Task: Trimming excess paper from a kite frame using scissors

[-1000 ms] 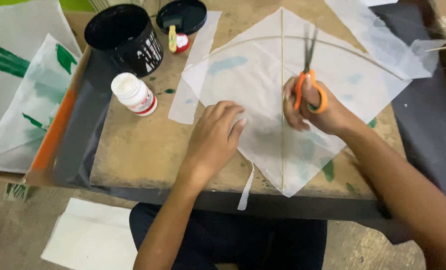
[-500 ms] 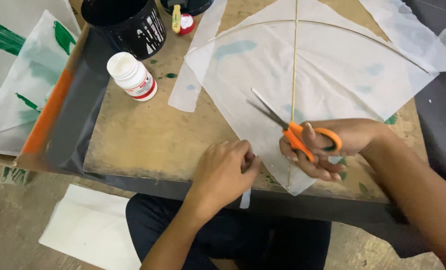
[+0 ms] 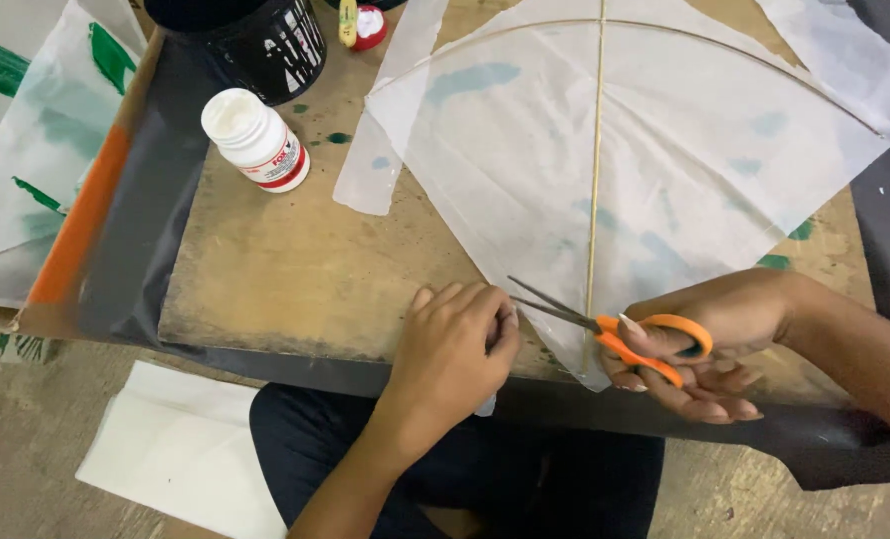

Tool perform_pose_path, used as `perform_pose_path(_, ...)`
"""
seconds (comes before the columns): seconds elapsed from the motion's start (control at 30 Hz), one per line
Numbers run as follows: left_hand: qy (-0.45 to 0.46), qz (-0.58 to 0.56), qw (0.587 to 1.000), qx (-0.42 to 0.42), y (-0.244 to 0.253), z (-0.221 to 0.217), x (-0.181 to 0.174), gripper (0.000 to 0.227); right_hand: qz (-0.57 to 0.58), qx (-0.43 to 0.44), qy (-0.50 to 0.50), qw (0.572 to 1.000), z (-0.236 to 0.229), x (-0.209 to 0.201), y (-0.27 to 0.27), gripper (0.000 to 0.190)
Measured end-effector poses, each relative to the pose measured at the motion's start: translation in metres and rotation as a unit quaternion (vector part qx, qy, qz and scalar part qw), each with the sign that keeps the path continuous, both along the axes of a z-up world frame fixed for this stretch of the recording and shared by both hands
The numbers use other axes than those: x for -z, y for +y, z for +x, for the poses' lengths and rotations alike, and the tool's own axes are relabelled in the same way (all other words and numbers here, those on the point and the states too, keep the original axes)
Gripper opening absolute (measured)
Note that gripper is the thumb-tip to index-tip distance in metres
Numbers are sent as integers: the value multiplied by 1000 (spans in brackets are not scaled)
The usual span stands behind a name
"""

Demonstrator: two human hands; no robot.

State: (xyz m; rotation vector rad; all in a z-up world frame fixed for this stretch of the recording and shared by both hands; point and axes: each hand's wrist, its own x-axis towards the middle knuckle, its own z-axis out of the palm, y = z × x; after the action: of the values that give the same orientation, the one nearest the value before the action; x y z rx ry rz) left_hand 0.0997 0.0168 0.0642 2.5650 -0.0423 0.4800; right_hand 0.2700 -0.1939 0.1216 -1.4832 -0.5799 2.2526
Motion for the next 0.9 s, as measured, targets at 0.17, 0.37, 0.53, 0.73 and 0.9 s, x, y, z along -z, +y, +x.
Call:
perform_pose_path(0.17,-8,-32,999,9,2,0,-3,12,-4,-11,15,1000,-2,-3,2,73)
perform_pose_path(0.37,21,-72,997,-4,2,-1,-4,7,18,-32,42,998,3,-7,1,73)
perform_pose_path(0.53,-8,-78,997,-11,1,-2,2,5,-3,-2,122,993,11,10,-12,73)
perform_pose_path(0.73,-16,-82,996,-18,0,-5,2,4,-29,41,217,975,18,26,-22,71)
perform_pose_path(0.9,-40,-50,997,-31,-3,-4,9,5,-11,66,251,966,17,31,-25,69)
